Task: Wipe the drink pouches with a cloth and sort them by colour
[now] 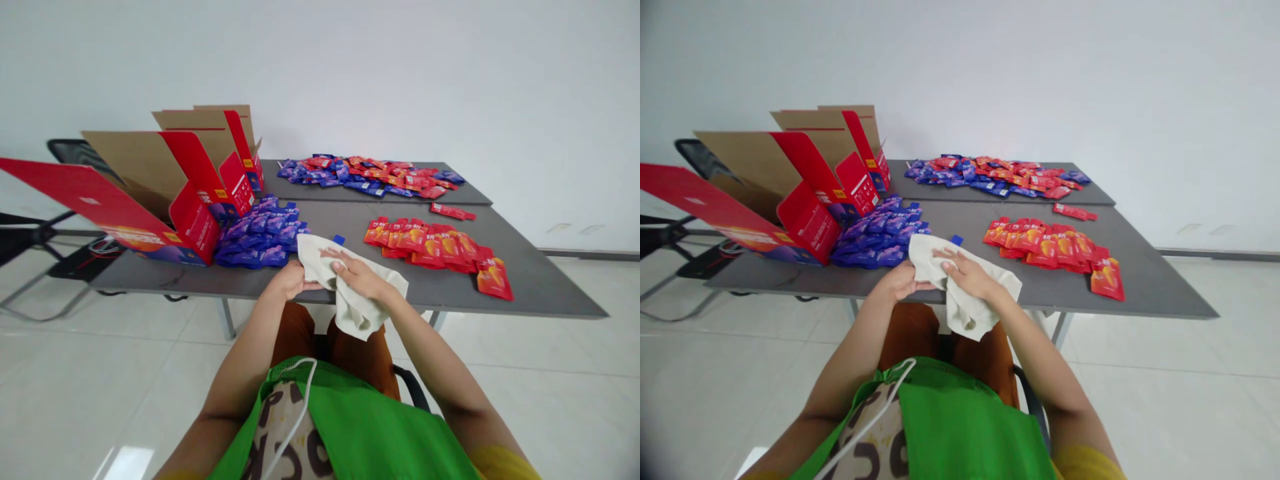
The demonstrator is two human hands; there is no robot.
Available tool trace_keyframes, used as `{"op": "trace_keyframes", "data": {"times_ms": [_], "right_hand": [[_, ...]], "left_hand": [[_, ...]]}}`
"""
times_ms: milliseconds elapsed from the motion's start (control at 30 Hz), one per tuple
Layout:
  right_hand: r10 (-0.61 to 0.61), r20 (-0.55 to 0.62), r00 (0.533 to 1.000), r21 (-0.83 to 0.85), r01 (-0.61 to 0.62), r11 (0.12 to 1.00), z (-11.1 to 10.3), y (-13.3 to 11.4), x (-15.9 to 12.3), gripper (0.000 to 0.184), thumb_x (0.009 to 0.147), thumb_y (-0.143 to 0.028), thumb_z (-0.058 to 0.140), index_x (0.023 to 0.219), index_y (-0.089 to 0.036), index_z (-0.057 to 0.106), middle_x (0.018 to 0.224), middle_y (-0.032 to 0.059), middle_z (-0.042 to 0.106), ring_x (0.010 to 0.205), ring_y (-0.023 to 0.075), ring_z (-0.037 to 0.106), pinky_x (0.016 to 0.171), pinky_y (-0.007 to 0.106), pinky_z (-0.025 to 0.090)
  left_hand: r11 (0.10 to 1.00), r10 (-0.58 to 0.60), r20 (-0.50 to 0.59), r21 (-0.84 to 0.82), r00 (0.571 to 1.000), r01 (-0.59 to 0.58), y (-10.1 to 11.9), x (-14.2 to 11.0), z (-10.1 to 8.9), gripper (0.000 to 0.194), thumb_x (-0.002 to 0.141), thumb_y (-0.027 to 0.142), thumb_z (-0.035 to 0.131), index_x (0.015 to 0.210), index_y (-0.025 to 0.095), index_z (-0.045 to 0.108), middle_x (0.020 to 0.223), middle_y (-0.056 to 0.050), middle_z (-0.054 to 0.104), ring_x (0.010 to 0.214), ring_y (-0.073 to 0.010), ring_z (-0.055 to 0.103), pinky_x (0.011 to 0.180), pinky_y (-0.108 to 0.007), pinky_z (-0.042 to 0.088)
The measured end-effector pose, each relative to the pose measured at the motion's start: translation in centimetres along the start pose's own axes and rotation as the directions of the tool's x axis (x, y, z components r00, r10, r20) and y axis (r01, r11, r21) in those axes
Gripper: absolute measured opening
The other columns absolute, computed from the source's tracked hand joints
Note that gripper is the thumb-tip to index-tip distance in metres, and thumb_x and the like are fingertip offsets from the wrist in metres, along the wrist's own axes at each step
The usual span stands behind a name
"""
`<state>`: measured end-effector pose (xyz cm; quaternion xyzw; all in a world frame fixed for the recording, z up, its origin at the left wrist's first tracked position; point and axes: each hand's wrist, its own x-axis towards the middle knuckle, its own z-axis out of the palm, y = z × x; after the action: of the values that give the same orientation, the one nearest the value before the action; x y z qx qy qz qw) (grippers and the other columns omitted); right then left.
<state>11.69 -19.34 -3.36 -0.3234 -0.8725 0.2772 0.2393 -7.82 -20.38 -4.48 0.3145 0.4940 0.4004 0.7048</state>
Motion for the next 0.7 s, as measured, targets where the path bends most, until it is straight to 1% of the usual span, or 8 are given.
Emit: {"op": "trace_keyframes", "data": {"times_ms": [67, 133, 233, 300, 400, 500, 567, 700], "right_hand": [[-0.115, 0.064, 0.991, 0.014, 0.115, 0.993, 0.9, -1.1, -1.1, 0.055, 0.101, -0.052, 0.016, 0.145, -0.029, 0.040, 0.150, -0.0018, 0.039, 0.144, 0.0158, 0.022, 0.119, 0.041, 0.013], [-0.119, 0.093, 0.988, -0.023, 0.122, 0.992, 1.6, -1.5, -1.5, 0.052, 0.102, -0.050, 0.017, 0.145, -0.031, 0.040, 0.151, -0.0028, 0.038, 0.145, 0.0170, 0.017, 0.119, 0.044, 0.010], [-0.011, 0.069, 0.998, -0.118, 0.019, 0.993, 1.5, -0.3, -0.3, 0.052, 0.101, -0.050, 0.020, 0.145, -0.031, 0.040, 0.152, -0.0018, 0.036, 0.145, 0.0201, 0.018, 0.117, 0.047, 0.015], [0.072, 0.053, 0.996, -0.190, -0.061, 0.980, 1.0, 1.0, 1.0, 0.052, 0.101, -0.051, 0.021, 0.144, -0.031, 0.041, 0.152, -0.0015, 0.035, 0.144, 0.0223, 0.021, 0.116, 0.049, 0.017], [0.175, 0.056, 0.983, -0.277, -0.153, 0.948, 0.2, 2.6, 2.9, 0.051, 0.100, -0.051, 0.023, 0.144, -0.032, 0.041, 0.151, -0.0021, 0.037, 0.144, 0.0240, 0.023, 0.115, 0.052, 0.018], [0.217, 0.036, 0.975, -0.315, -0.195, 0.929, 0.2, 2.6, 3.4, 0.052, 0.100, -0.048, 0.024, 0.144, -0.028, 0.041, 0.150, -0.0001, 0.039, 0.143, 0.0260, 0.024, 0.114, 0.054, 0.019], [0.180, 0.004, 0.984, -0.312, -0.170, 0.935, 0.6, 1.8, 2.7, 0.051, 0.100, -0.046, 0.027, 0.144, -0.024, 0.042, 0.149, 0.0017, 0.041, 0.142, 0.0266, 0.027, 0.114, 0.053, 0.020], [-0.033, 0.019, 0.999, -0.240, 0.037, 0.970, 1.4, 0.0, -0.1, 0.054, 0.096, -0.047, 0.039, 0.144, -0.021, 0.042, 0.150, 0.0031, 0.039, 0.143, 0.0240, 0.023, 0.117, 0.047, 0.020]], "left_hand": [[0.999, 0.004, 0.068, -0.047, 0.998, -0.001, -0.3, 0.1, -0.3, 0.020, 0.076, 0.015, 0.065, 0.095, 0.008, 0.067, 0.081, -0.013, 0.074, 0.071, -0.0230, 0.071, 0.065, -0.032, 0.059], [0.998, 0.020, 0.092, -0.067, 0.996, -0.014, -0.6, 0.0, -0.4, 0.021, 0.077, 0.019, 0.065, 0.094, 0.008, 0.068, 0.085, -0.013, 0.074, 0.074, -0.0243, 0.071, 0.065, -0.032, 0.059], [0.997, 0.067, 0.060, -0.040, 0.996, -0.065, -0.7, -0.5, 0.0, 0.026, 0.076, 0.020, 0.067, 0.101, 0.010, 0.068, 0.091, -0.013, 0.074, 0.076, -0.0237, 0.071, 0.069, -0.034, 0.059], [0.998, 0.064, 0.013, -0.013, 0.998, -0.064, -0.6, -0.8, 0.5, 0.029, 0.074, 0.018, 0.069, 0.102, 0.011, 0.067, 0.089, -0.013, 0.074, 0.073, -0.0225, 0.072, 0.071, -0.036, 0.060], [0.999, 0.036, -0.058, 0.007, 0.998, -0.035, -0.3, -0.9, 1.3, 0.019, 0.073, 0.011, 0.064, 0.091, 0.007, 0.067, 0.076, -0.014, 0.073, 0.069, -0.0226, 0.072, 0.076, -0.038, 0.059], [0.999, 0.039, -0.122, 0.032, 0.992, -0.035, -0.1, -0.7, 1.9, 0.013, 0.075, 0.008, 0.055, 0.082, 0.006, 0.066, 0.065, -0.015, 0.070, 0.068, -0.0241, 0.072, 0.076, -0.040, 0.059], [0.997, 0.051, -0.160, 0.061, 0.986, -0.042, -0.1, -0.6, 2.1, 0.016, 0.075, 0.010, 0.053, 0.084, 0.006, 0.066, 0.065, -0.014, 0.070, 0.070, -0.0253, 0.072, 0.075, -0.041, 0.058], [0.988, 0.126, -0.186, 0.109, 0.974, -0.107, -0.4, -0.4, 2.1, 0.026, 0.076, 0.017, 0.053, 0.095, 0.010, 0.069, 0.084, -0.012, 0.074, 0.078, -0.0254, 0.071, 0.072, -0.039, 0.058]]}}
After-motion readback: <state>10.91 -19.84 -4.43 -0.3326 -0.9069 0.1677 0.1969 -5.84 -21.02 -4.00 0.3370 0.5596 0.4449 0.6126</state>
